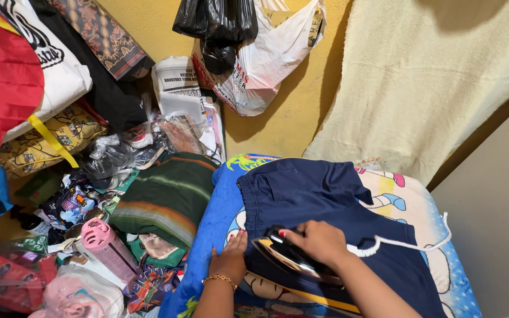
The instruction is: Ironing a pair of blue shorts on an ironing board.
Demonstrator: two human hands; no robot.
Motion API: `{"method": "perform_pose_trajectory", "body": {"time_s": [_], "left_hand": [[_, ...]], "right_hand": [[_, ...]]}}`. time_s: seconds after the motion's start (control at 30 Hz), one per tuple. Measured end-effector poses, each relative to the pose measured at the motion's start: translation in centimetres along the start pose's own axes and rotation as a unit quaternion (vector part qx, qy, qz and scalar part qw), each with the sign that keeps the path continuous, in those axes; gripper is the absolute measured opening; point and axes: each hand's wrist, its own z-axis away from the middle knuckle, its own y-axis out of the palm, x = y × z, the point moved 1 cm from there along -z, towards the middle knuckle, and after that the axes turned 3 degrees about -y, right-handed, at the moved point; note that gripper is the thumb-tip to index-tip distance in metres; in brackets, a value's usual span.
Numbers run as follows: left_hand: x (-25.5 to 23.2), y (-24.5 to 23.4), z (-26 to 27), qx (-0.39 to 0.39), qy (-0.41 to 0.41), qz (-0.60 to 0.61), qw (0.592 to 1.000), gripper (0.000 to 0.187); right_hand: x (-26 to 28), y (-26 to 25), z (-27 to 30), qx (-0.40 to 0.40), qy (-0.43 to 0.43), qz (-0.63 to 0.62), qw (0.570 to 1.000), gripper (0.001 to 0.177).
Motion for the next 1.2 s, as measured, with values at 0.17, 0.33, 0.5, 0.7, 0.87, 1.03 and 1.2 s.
{"method": "perform_pose_trajectory", "body": {"time_s": [0.17, 0.33, 0.5, 0.7, 0.87, 1.03, 1.2], "left_hand": [[0.1, 0.5, -0.3, -0.008, 0.002, 0.009, 1.0, 0.073], [0.0, 0.2, -0.3, -0.013, 0.004, 0.005, 1.0, 0.072], [0.4, 0.8, -0.8, -0.02, 0.006, -0.001, 1.0, 0.071], [0.2, 0.5, -0.7, -0.011, -0.001, 0.006, 1.0, 0.07], [0.2, 0.7, -0.5, -0.02, 0.002, -0.003, 1.0, 0.072], [-0.2, -0.7, -0.1, 0.018, -0.006, -0.006, 1.0, 0.076], [-0.3, 0.1, -0.2, -0.012, -0.012, -0.02, 1.0, 0.069]], "right_hand": [[-4.4, 0.3, -0.7, 0.013, 0.033, 0.0, 0.999, 0.067], [-10.2, -1.5, 0.4, 0.004, 0.108, 0.003, 0.994, 0.068], [-14.2, -2.8, 1.2, 0.026, 0.2, -0.022, 0.979, 0.07], [-7.7, -4.1, 0.4, 0.006, 0.142, -0.016, 0.99, 0.073], [-0.7, -2.3, -2.3, -0.015, 0.039, -0.011, 0.999, 0.066], [-0.9, -0.6, -3.8, -0.037, -0.001, -0.017, 0.999, 0.064], [-5.1, -1.9, -2.5, -0.023, 0.067, 0.0, 0.998, 0.067]]}}
